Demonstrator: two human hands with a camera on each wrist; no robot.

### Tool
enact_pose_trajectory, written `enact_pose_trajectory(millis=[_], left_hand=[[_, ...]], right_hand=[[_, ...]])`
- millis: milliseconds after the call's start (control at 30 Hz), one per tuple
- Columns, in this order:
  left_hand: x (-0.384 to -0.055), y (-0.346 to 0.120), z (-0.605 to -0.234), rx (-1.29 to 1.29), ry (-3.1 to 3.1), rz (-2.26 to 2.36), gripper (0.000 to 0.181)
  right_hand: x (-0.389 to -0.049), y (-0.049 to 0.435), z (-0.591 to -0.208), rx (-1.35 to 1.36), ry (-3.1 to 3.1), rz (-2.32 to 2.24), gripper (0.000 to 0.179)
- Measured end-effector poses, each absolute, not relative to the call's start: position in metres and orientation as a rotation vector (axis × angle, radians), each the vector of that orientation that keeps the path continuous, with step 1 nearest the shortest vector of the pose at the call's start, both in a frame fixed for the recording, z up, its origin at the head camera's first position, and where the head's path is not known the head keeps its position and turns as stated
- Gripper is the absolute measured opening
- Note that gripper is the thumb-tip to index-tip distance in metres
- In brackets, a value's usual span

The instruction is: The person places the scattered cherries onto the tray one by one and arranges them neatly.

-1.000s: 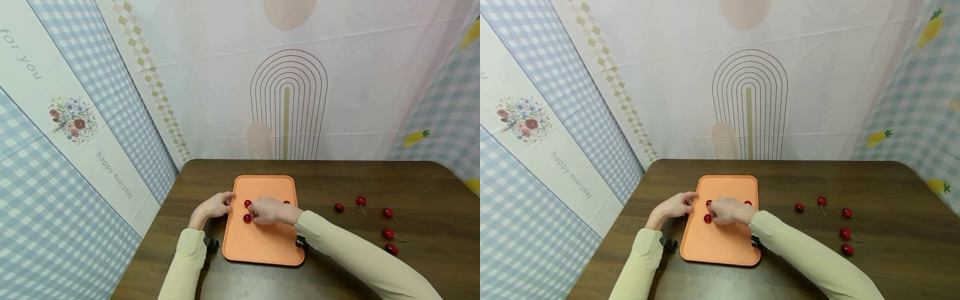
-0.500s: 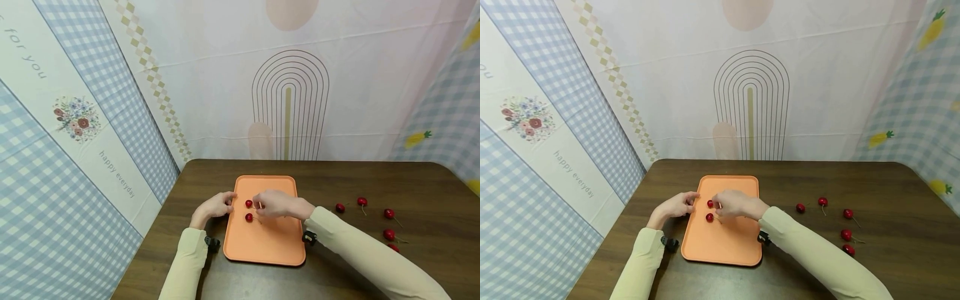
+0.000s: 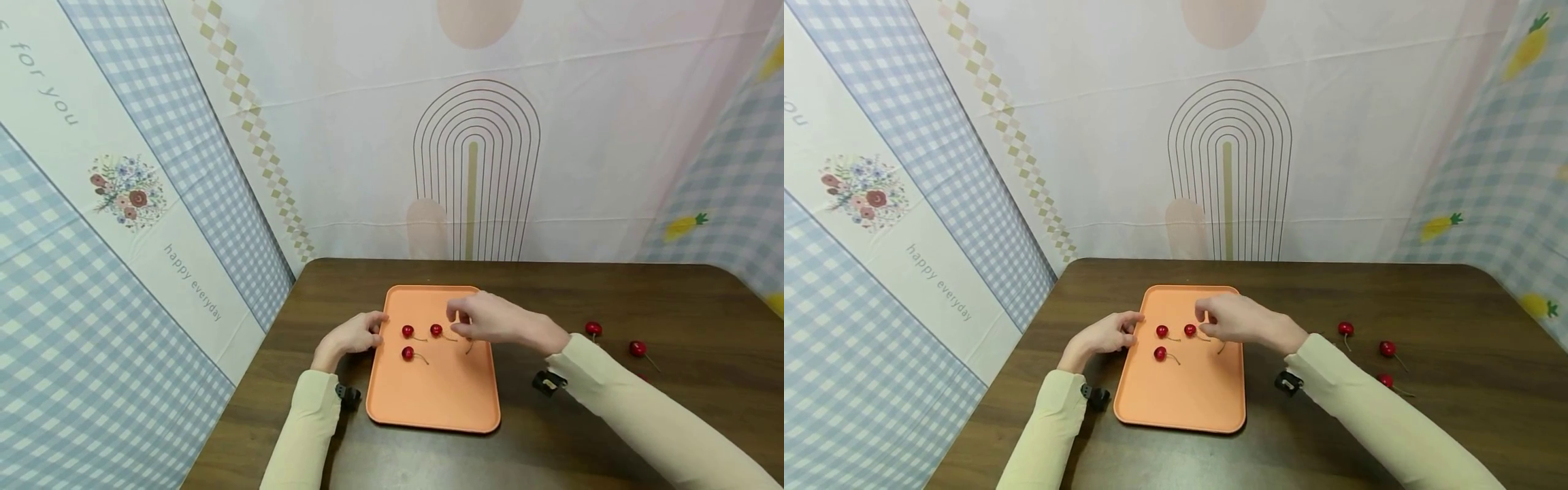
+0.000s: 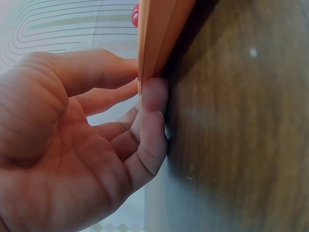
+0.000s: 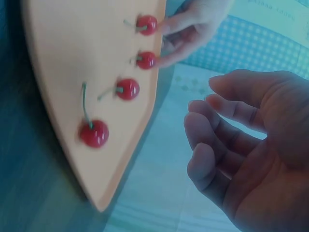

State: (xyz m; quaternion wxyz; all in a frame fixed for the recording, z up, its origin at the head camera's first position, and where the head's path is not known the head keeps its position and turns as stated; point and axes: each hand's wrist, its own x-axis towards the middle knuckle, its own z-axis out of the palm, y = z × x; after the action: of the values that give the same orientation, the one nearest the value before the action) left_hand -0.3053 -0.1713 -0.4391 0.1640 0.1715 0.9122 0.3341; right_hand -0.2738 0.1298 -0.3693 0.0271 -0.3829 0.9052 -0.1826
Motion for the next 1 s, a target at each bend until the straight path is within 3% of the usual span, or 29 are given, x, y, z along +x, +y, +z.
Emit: enact_pose_trajectory(millis=[433,1000], left_hand=[[-0.304,-0.171,-0.437,0.5,2.606,0.935,0.052],[-0.303,-0.171,-0.436,0.493,2.605,0.936,0.052]], right_hand=[[-0.285,0.19,-0.368,-1.026,2.863,-0.498,0.001],[-0.29,0.274,-0.392,-0.874,2.861,-0.396,0.008]])
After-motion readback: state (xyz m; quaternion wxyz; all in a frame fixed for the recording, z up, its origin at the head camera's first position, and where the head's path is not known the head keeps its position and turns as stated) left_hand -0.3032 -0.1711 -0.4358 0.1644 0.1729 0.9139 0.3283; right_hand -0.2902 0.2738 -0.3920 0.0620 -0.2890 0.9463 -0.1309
